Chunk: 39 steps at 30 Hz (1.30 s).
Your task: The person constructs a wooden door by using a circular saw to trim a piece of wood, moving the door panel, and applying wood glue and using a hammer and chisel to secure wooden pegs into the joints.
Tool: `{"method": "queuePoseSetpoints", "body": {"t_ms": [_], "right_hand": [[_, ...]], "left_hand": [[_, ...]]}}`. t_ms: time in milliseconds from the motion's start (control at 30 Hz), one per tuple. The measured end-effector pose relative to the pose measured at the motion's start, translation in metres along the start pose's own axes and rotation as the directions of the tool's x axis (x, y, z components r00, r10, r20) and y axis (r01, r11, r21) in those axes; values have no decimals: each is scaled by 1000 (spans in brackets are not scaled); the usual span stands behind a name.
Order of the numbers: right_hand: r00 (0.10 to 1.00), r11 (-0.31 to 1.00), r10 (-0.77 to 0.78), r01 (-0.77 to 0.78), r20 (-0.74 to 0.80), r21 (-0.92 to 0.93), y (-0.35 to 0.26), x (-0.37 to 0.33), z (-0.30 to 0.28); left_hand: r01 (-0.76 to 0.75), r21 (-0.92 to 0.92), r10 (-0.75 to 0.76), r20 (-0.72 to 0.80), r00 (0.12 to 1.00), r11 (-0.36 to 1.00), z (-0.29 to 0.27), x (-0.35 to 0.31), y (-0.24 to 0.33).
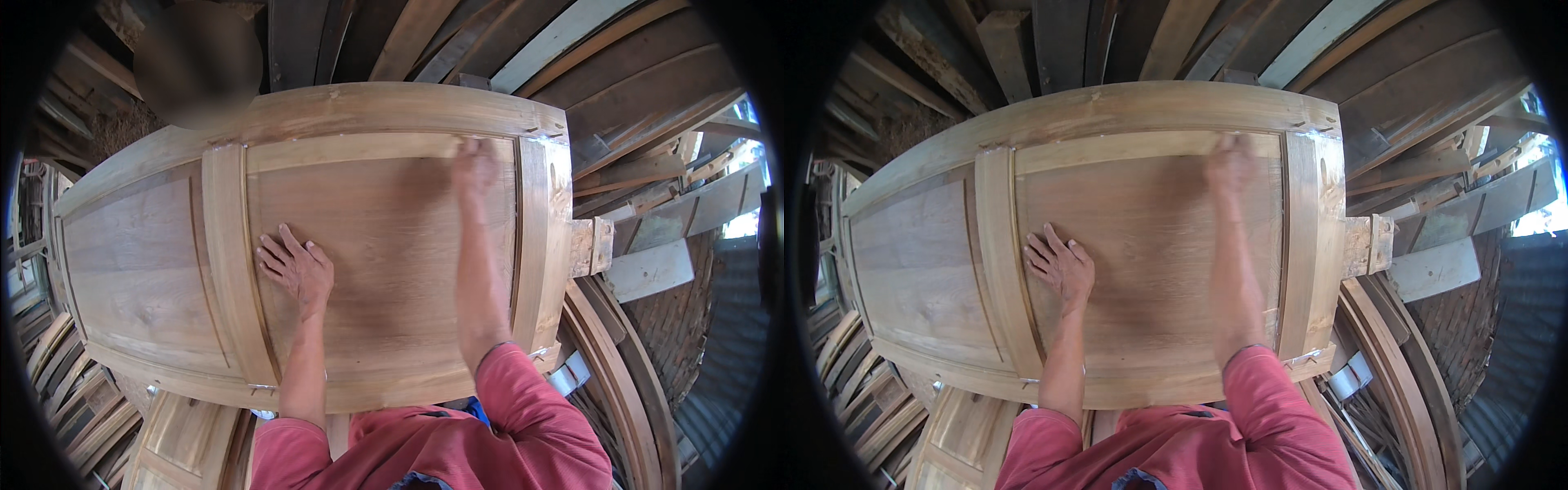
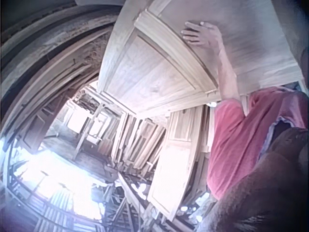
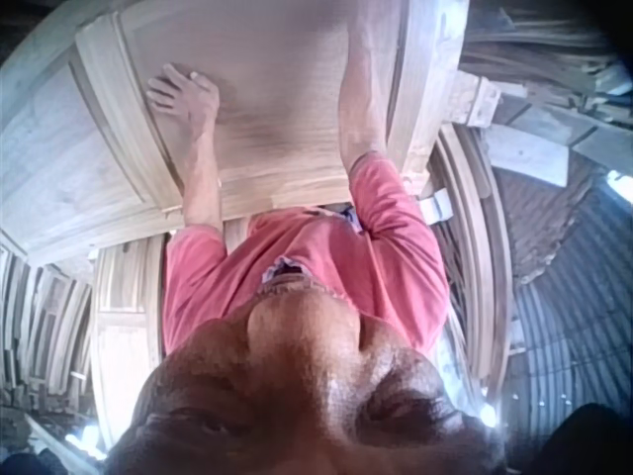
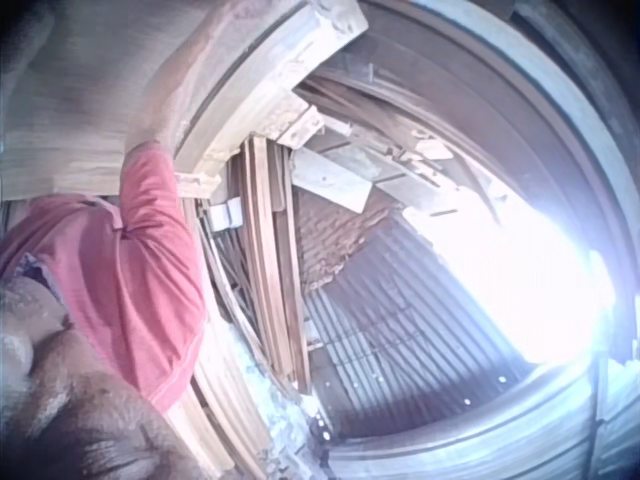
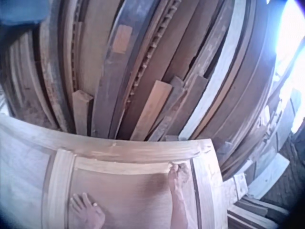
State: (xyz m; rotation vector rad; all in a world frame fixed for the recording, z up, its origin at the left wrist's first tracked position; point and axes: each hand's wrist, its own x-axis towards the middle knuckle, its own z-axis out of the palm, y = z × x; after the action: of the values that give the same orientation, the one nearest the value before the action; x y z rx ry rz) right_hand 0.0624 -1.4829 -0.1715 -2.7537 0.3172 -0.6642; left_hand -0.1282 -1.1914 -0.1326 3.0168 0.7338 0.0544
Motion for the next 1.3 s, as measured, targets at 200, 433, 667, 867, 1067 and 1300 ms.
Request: {"method": "queuePoseSetpoints", "body": {"t_ms": [200,433,667,867,1067,1300], "right_hand": [[854,730,-312,-65,416,681,-192,-51,-16],[611,733,-639,298,468,611,-143,-29,-10],[480,765,-633,509,607,395,-190,-5,-46],[350,738,-603,587,717,334,-251,-14,-16],[420,742,-597,613,684,272,-198,3,-25],[596,847,-439,525,672,89,-81,35,-60]], "left_hand": [[20,-11,-20,-5,1000,1000,-1,2,-4],[15,-113,-15,-4,1000,994,-7,2,-5],[25,-118,-26,-7,1000,993,-8,2,-4],[45,-129,-40,39,998,991,-10,3,-3],[20,-154,-22,-12,1000,988,-8,0,-3],[-5,-122,-3,-72,997,993,-8,1,-4]]}}
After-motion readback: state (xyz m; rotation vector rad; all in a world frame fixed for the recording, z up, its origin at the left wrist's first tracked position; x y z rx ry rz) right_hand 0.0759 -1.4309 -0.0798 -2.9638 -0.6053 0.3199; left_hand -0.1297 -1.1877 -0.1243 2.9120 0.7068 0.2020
